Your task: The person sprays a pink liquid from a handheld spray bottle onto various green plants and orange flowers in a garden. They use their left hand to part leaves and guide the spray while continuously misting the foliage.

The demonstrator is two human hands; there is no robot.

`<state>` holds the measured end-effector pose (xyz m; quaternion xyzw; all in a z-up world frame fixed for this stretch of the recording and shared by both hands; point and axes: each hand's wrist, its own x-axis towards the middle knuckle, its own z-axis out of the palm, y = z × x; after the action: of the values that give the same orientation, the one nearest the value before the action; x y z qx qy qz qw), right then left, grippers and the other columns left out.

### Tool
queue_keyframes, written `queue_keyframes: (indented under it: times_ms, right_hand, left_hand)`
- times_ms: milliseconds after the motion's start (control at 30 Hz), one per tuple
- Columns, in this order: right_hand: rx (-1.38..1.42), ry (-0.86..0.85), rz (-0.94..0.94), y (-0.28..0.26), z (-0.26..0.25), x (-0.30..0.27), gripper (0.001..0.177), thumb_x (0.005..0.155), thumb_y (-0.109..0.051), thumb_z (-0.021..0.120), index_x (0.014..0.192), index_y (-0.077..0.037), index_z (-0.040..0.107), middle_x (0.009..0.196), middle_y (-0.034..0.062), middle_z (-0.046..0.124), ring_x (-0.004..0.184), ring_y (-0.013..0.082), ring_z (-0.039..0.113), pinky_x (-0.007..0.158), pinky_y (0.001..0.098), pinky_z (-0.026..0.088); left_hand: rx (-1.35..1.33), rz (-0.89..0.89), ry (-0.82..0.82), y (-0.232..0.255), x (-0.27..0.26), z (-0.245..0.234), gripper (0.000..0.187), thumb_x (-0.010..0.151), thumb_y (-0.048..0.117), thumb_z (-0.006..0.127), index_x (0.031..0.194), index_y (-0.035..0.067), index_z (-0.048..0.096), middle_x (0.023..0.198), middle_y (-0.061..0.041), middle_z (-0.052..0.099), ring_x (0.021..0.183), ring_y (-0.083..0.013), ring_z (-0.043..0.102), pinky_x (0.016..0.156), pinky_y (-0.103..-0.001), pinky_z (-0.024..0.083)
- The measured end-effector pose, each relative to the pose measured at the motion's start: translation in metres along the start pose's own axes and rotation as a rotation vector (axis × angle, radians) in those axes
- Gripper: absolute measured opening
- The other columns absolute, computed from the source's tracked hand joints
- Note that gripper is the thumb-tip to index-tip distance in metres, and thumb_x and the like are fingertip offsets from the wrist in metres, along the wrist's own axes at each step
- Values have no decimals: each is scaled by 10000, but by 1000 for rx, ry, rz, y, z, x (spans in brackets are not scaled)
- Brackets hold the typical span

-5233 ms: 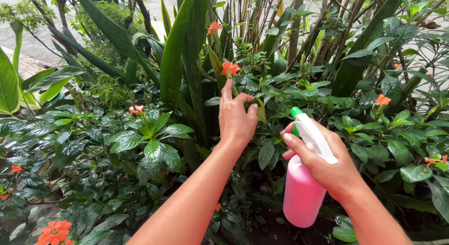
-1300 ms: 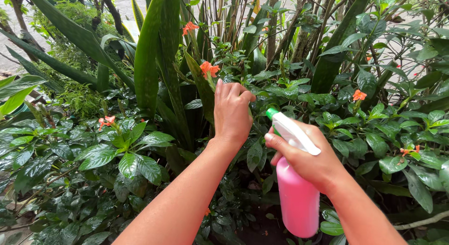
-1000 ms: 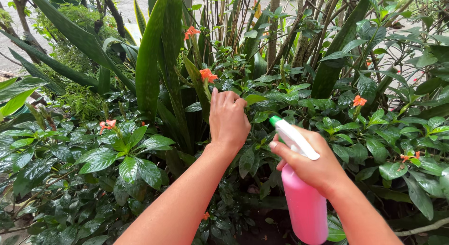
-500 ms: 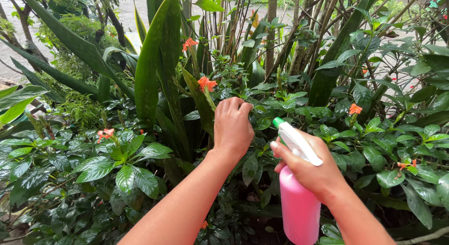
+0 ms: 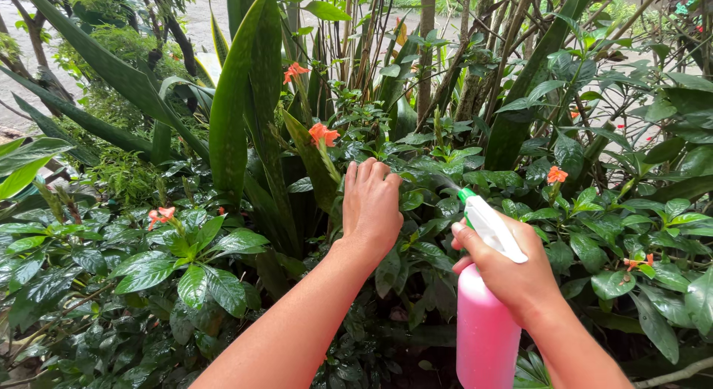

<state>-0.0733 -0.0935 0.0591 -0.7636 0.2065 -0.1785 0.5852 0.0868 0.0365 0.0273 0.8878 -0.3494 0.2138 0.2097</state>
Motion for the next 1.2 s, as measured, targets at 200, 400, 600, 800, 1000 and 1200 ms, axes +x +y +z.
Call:
queue_keyframes:
  times_ms: [200, 400, 600, 800, 1000, 1200]
  right_hand:
    - [-20, -60, 66, 6, 1, -1, 267, 851, -232, 735, 1005, -16, 700, 795, 78, 704, 569, 184, 678, 552, 331, 522]
    - [20, -55, 12, 0, 2, -3, 275, 844, -222, 744, 1010, -11, 687, 829, 70, 698, 590, 172, 673, 562, 323, 525]
    - [-1, -167, -64, -10, 4, -3, 248, 869, -239, 709, 998, -27, 704, 840, 50, 729, 600, 155, 683, 575, 314, 538]
    - [14, -198, -5, -6, 13, -2, 250, 866, -239, 721, 992, -24, 700, 774, 72, 704, 581, 169, 691, 555, 324, 548]
    - [-23, -168, -34, -3, 12, -3, 228, 851, -214, 732, 1001, -48, 687, 803, 49, 691, 602, 158, 691, 565, 318, 541]
    - [50, -28, -115, -9, 5, 4, 213, 891, -210, 696, 1018, -43, 656, 867, 34, 688, 640, 161, 705, 580, 307, 530]
  left_hand:
    - [-37, -4, 24, 9, -2, 2, 458, 703, -19, 738, 1142, 99, 688, 1205, -95, 611, 1345, -300, 446, 1223, -555, 178]
    - [129, -44, 36, 16, -4, -1, 163, 920, 172, 653, 1058, 97, 698, 1211, -92, 625, 1406, -294, 416, 1193, -742, -24]
    - [44, -67, 61, 10, -6, 0, 279, 898, 294, 641, 1056, 68, 687, 1268, -153, 591, 1419, -345, 361, 1151, -735, -22]
    - [10, -90, 99, 0, -8, 9, 321, 979, 291, 596, 1193, 55, 633, 1284, -163, 583, 1415, -365, 357, 1187, -702, 17]
    - [97, -111, 52, -6, -10, 8, 452, 880, 309, 671, 1202, 2, 589, 1261, -170, 579, 1417, -361, 353, 1221, -609, 53]
    - [274, -137, 10, -12, -10, 11, 379, 839, 197, 686, 1159, 16, 593, 1234, -151, 589, 1421, -351, 376, 1220, -610, 64]
